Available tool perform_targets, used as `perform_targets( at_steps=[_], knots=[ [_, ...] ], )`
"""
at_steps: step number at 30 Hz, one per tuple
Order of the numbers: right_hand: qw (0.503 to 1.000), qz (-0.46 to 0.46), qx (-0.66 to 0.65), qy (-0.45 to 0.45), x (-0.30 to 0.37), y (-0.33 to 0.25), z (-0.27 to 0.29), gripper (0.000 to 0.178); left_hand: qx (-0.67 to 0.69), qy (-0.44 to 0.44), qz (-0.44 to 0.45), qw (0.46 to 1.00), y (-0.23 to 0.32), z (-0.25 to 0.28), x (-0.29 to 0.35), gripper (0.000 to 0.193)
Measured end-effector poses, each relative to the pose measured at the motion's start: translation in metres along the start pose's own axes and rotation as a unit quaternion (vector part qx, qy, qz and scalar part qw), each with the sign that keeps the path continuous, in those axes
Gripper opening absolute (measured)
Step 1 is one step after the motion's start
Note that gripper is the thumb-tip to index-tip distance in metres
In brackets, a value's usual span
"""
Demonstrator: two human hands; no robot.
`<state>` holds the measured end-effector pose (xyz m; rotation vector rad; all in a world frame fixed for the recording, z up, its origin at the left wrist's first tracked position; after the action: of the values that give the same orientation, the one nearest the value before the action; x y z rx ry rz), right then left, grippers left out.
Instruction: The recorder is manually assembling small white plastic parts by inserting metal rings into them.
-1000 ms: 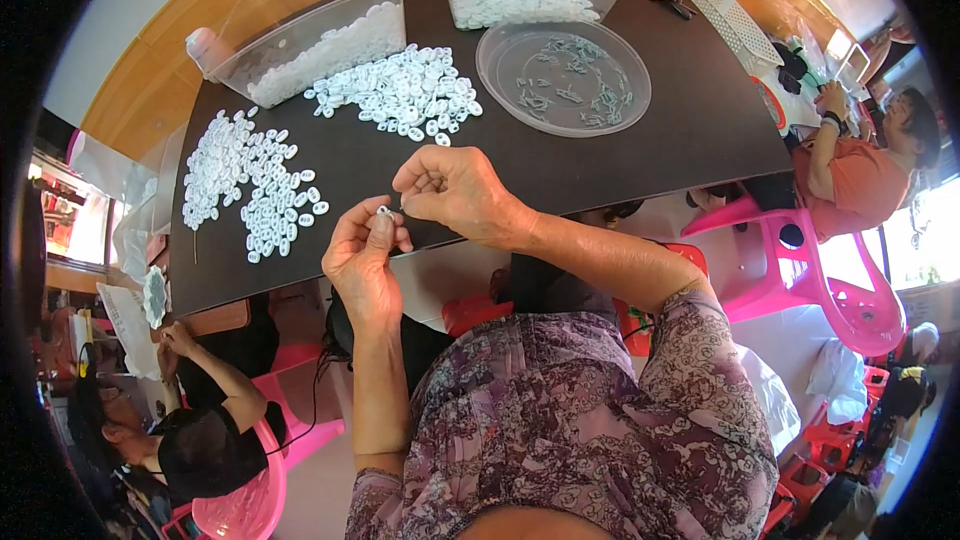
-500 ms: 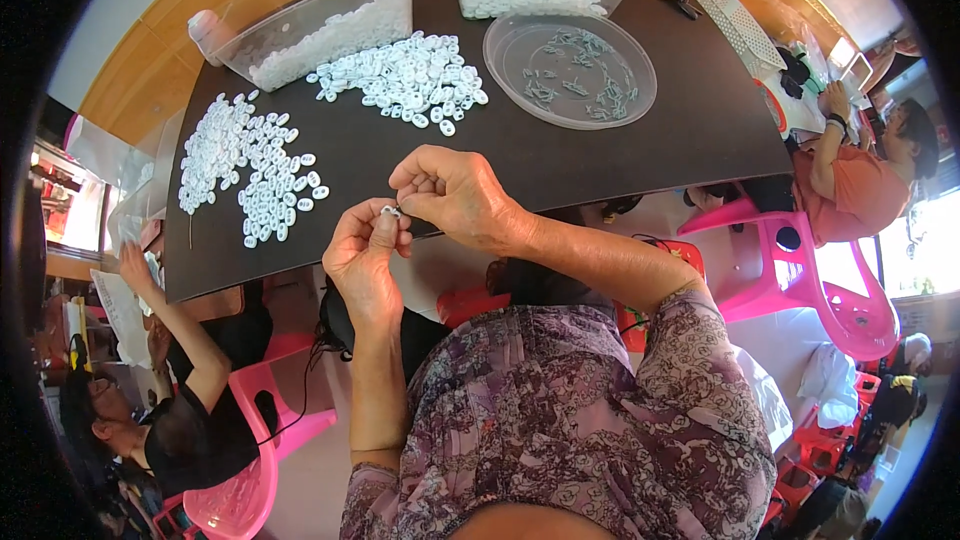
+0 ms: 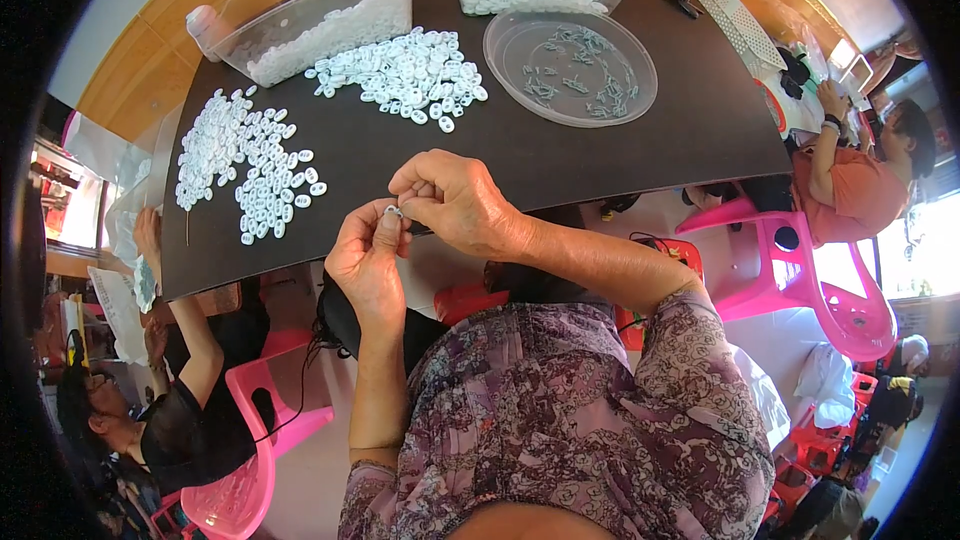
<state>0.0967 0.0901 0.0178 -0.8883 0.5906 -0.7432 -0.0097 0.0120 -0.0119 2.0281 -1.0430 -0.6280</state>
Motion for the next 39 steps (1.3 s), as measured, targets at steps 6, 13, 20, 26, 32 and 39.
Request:
perform_targets(
  at_steps=[6,13,20,26,32,39],
  knots=[
    [1.0,-0.003,-0.022,-0.011,0.001,0.001,-0.002,0.014,-0.14,-0.023,-0.091,0.986,0.0,0.001,0.005,0.007],
    [0.996,-0.014,-0.089,-0.011,0.007,0.006,-0.008,0.011,-0.067,0.015,-0.046,0.997,0.0,0.0,0.012,0.008],
    [0.997,0.066,0.02,0.029,0.012,-0.005,-0.004,0.012,-0.124,0.006,-0.109,0.986,0.005,-0.001,0.019,0.009],
    [0.998,0.06,0.009,0.01,0.014,-0.003,-0.004,0.013,-0.115,0.019,-0.093,0.989,0.003,-0.001,0.022,0.01],
    [0.998,0.03,-0.054,-0.019,0.015,0.0,-0.007,0.017,-0.01,0.036,-0.054,0.998,0.007,-0.002,0.021,0.011],
    [0.996,0.091,0.016,0.018,0.015,-0.003,-0.005,0.008,-0.011,0.026,-0.064,0.998,0.006,-0.001,0.024,0.012]
  ],
)
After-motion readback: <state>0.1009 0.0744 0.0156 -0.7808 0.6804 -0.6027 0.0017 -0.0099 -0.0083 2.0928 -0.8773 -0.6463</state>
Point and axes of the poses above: each hand's wrist, its own x-axis away from the middle knuckle, its own z-axis out of the back of the hand, y = z × x, the point moved 4 cm from there along -x, towards the middle knuckle, and after that the axes turned 15 degrees about x, right-handed, at the moved point
